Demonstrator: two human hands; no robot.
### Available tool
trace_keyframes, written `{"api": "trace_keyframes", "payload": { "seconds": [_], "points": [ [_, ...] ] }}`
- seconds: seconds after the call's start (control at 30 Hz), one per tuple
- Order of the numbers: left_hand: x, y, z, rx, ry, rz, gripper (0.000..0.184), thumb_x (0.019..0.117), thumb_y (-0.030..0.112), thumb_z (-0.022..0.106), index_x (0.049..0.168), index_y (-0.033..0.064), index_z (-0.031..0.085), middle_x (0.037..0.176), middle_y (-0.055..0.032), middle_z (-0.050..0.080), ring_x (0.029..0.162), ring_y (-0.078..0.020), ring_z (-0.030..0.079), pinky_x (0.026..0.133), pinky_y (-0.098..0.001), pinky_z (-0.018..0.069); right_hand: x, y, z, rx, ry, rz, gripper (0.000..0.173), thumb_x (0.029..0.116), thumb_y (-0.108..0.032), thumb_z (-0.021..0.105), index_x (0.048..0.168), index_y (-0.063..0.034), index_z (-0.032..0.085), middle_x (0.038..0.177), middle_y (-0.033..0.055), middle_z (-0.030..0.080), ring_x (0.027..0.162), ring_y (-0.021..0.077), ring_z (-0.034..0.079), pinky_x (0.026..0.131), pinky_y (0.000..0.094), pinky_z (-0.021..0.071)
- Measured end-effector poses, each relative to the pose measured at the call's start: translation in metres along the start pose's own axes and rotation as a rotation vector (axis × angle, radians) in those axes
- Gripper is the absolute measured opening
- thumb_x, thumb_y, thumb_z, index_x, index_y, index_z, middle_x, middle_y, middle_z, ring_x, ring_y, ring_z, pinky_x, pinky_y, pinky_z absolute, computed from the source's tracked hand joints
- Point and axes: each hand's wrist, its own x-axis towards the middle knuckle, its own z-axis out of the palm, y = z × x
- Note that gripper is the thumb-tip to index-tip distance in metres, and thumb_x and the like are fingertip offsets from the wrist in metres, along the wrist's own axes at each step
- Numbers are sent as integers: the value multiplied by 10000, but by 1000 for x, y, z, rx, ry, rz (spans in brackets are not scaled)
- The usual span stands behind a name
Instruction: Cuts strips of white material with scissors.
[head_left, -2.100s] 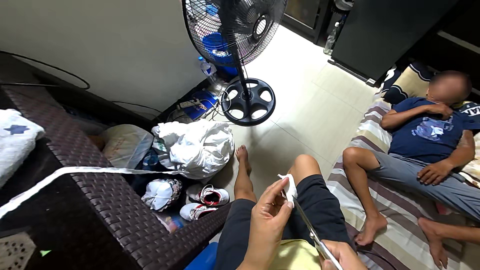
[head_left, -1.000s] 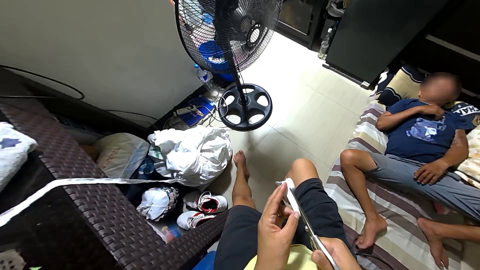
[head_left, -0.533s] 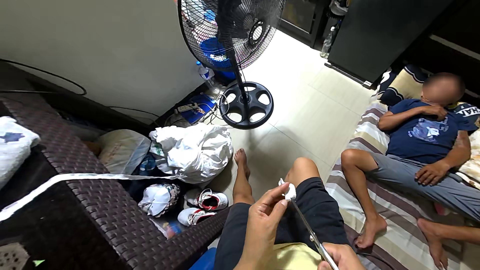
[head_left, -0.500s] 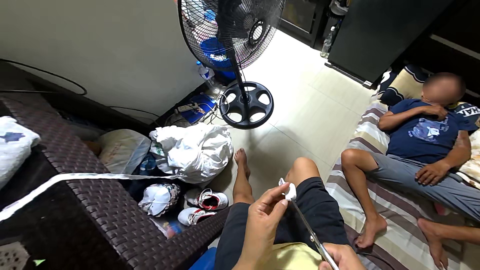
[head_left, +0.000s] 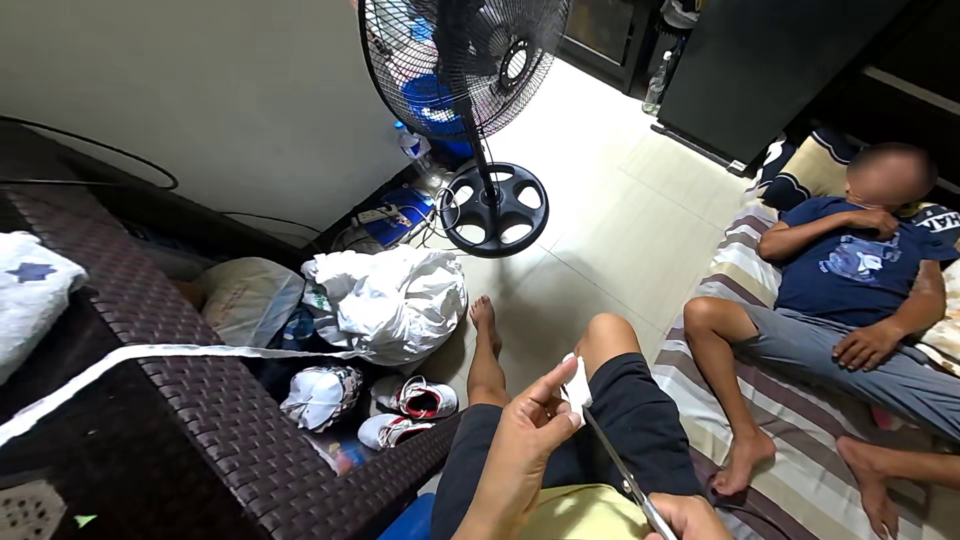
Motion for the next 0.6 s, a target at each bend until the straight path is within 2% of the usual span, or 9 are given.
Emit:
{"api": "trace_keyframes", "payload": {
  "seconds": [0.1, 0.2, 0.3, 0.6],
  "points": [
    [-2, -8, 6, 96, 45, 181, 598, 815, -112, 626, 1405, -38, 562, 1280, -75, 650, 827, -53, 651, 753, -189, 558, 0, -2, 0, 40, 1, -4, 508, 952, -435, 660, 751, 30, 615, 596, -21, 484, 551, 20, 433, 527, 239, 357],
    [-5, -12, 10, 176, 76, 287, 610, 802, -103, 642, 1404, -40, 561, 1359, -93, 597, 807, -23, 639, 726, -165, 554, 1, -3, -1, 84, -27, -24, 561, 961, -517, 601, 788, 16, 618, 623, -37, 486, 570, 5, 438, 537, 226, 362],
    [-8, -13, 15, 176, 84, 303, 623, 801, -115, 637, 1413, -60, 538, 1341, -95, 601, 803, -16, 635, 724, -158, 552, 5, -1, -1, 92, -50, -40, 649, 958, -619, 538, 826, 11, 625, 646, -27, 499, 589, 26, 454, 554, 249, 382],
    [-11, -21, 20, 200, 42, 314, 717, 792, -114, 654, 1477, -78, 446, 1364, -111, 576, 823, -32, 643, 737, -177, 563, 17, 1, 2, 118, -39, -51, 707, 921, -720, 513, 840, -27, 626, 639, -33, 515, 576, 36, 486, 547, 261, 406]
  ]
}}
